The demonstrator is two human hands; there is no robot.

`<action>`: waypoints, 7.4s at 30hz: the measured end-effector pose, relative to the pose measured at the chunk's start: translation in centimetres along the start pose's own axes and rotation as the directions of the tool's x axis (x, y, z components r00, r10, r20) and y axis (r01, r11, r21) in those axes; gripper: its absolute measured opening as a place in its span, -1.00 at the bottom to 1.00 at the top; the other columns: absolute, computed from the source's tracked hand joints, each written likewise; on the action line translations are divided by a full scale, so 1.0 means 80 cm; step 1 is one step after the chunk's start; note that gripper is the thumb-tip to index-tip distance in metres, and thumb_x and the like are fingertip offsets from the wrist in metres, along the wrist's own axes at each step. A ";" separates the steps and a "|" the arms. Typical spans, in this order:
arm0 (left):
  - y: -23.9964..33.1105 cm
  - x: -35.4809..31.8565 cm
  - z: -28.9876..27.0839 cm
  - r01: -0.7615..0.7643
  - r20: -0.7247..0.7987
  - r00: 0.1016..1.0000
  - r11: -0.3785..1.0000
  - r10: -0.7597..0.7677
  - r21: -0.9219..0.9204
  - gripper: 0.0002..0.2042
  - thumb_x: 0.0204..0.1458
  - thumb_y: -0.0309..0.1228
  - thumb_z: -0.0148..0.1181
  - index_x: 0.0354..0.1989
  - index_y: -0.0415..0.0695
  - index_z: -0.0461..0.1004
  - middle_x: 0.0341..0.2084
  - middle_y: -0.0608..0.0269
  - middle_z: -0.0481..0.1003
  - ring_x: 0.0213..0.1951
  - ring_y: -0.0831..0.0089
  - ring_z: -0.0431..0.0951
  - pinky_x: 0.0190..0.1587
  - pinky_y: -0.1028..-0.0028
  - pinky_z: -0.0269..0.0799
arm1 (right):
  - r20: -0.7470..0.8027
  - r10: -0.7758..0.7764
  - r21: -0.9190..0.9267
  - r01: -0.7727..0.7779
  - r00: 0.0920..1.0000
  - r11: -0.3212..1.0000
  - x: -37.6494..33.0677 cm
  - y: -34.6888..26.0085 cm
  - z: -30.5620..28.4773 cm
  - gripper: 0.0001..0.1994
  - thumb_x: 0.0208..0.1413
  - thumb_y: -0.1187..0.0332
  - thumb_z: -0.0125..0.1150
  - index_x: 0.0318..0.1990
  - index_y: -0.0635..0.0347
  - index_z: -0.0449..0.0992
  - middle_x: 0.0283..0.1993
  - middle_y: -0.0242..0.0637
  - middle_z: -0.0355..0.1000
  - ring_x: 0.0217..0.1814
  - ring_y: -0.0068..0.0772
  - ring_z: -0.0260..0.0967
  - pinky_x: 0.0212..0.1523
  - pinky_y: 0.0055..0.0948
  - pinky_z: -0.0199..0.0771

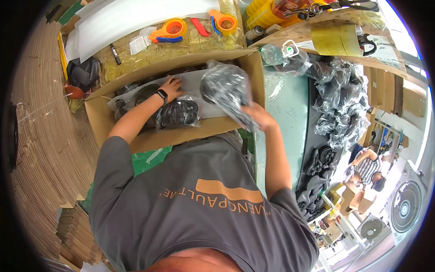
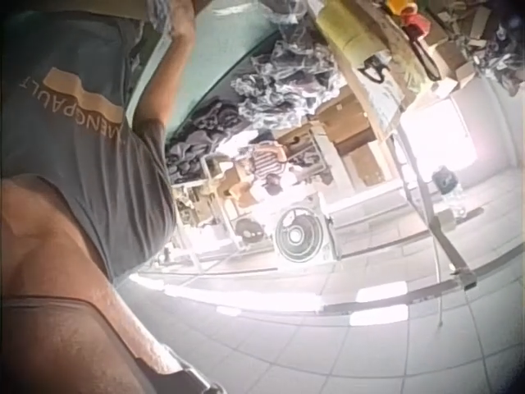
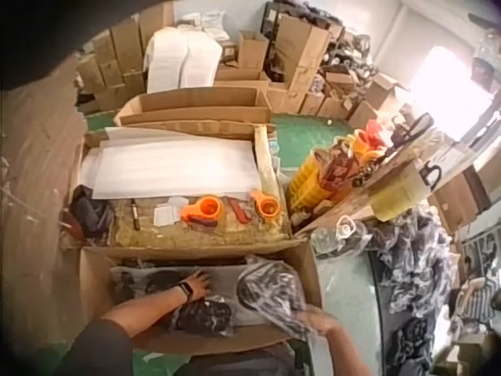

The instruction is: The recorder picks up bicycle seats, wraps them in plastic if needed, places them in a cardboard box, seals the box with tape, and applies labels.

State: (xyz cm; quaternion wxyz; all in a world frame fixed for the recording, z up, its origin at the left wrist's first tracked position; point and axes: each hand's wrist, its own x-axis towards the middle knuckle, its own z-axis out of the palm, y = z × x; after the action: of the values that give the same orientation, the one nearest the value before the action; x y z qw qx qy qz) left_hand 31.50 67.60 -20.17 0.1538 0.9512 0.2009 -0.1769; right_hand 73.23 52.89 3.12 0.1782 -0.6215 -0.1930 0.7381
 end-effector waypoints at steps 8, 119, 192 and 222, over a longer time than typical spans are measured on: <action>0.078 -0.025 0.002 0.404 -0.297 0.831 0.877 -0.471 -0.260 -0.47 0.29 -0.44 -0.03 0.46 0.02 0.35 0.51 -0.10 0.22 0.54 -0.02 0.13 0.54 -0.06 0.02 | -0.009 0.069 -0.838 -0.045 0.998 0.544 0.257 0.106 0.077 -0.39 0.29 0.00 0.24 0.17 0.49 0.48 0.15 0.30 0.55 0.22 0.20 0.55 0.19 0.01 0.55; 0.194 0.329 -0.055 -0.286 -0.335 0.891 0.952 0.305 0.107 -0.86 0.07 -0.34 0.20 -0.36 0.15 0.72 -0.21 0.27 0.52 0.00 0.22 0.53 0.07 0.24 0.39 | -0.833 -0.234 -0.352 -0.155 0.502 0.923 -0.123 0.264 -0.167 -0.28 0.20 0.06 0.46 0.40 0.26 0.40 0.13 0.11 0.61 0.11 0.00 0.64 0.13 -0.13 0.62; 0.017 -0.211 0.012 0.321 -0.494 0.737 0.882 -0.461 -0.344 -0.32 0.05 -0.21 0.39 0.40 -0.06 0.40 0.48 -0.02 0.25 0.49 0.01 0.20 0.54 -0.02 0.09 | 0.364 -0.569 -0.924 0.211 0.738 -0.318 0.240 0.013 0.218 0.00 0.18 -0.45 0.08 0.63 -0.05 0.06 0.72 -0.02 -0.14 0.77 0.10 -0.29 0.67 0.24 -0.35; 0.021 -0.133 -0.089 0.664 -0.010 0.731 0.715 -0.682 -0.219 0.50 -0.63 0.17 0.76 0.65 0.26 -0.07 0.51 -0.24 0.07 0.55 -0.19 0.01 0.54 -0.21 -0.12 | -0.489 -0.826 -0.592 0.589 0.280 0.550 0.259 -0.186 0.081 -0.63 0.30 0.38 -0.01 0.19 0.22 0.54 0.01 0.11 0.60 0.09 0.04 0.59 0.12 -0.10 0.54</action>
State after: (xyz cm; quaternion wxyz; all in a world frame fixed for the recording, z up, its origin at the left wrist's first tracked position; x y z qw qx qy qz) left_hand 25.08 65.21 -9.20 0.1645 0.7992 0.5565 -0.1566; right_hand 63.80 75.72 -5.97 0.4559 -0.7210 -0.4710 0.2246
